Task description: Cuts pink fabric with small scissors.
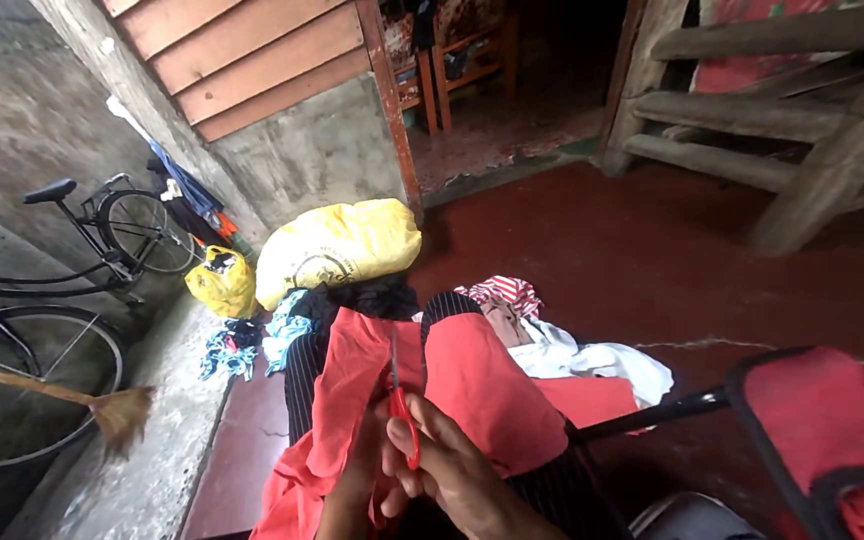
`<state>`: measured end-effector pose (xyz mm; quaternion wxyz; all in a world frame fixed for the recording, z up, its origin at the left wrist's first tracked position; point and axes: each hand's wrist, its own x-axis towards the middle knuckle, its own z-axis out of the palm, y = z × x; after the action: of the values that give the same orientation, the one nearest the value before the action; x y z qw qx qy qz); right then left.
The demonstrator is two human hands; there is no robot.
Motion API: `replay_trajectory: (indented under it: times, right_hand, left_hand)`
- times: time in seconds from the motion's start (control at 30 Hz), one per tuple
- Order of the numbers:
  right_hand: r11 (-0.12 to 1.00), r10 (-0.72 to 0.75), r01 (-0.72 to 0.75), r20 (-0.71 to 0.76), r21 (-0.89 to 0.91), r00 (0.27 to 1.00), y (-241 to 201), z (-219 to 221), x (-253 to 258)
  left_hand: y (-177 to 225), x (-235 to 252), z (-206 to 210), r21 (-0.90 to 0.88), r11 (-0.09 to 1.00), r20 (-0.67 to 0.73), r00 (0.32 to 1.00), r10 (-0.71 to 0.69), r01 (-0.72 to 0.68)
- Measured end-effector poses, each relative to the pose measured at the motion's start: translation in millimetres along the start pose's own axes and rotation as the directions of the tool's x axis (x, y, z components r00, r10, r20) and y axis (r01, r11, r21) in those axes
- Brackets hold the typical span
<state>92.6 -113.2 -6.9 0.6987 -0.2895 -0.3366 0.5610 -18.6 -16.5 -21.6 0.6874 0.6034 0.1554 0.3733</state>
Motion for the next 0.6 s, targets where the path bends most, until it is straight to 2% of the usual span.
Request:
replay_trajectory:
  times: [0.17,0.3,0.43,0.6]
  right_hand:
    - [1.0,0.0,0.0,-0.026,0.001,1.0,-1.6,-0.6,-0.2]
    - [1.0,-0.011,0.012,-0.057,0.006,0.998,-0.1,0.0,-0.3]
    - [1.0,-0.014,0.014,-0.003,0.0,1.0,-3.0,-2.6,1.1]
    - [0.999,0.037,-0.036,0.022,-0.025,0.999,-7.9,-6.6,1.3]
  left_hand:
    - [-2.7,-3.0,-1.3,-0.011,0.998,0.016,0.998,-0.055,0.055]
    - [1.8,-1.1,3.5,-0.065,0.997,-0.047,0.998,-0.035,0.032]
    - [5.4,-3.6,-0.4,-0.109,0.994,0.114,0.993,-0.001,0.014]
    - [4.8,-1.8,-0.1,-0.217,0.975,0.16,0.987,-0.02,0.055]
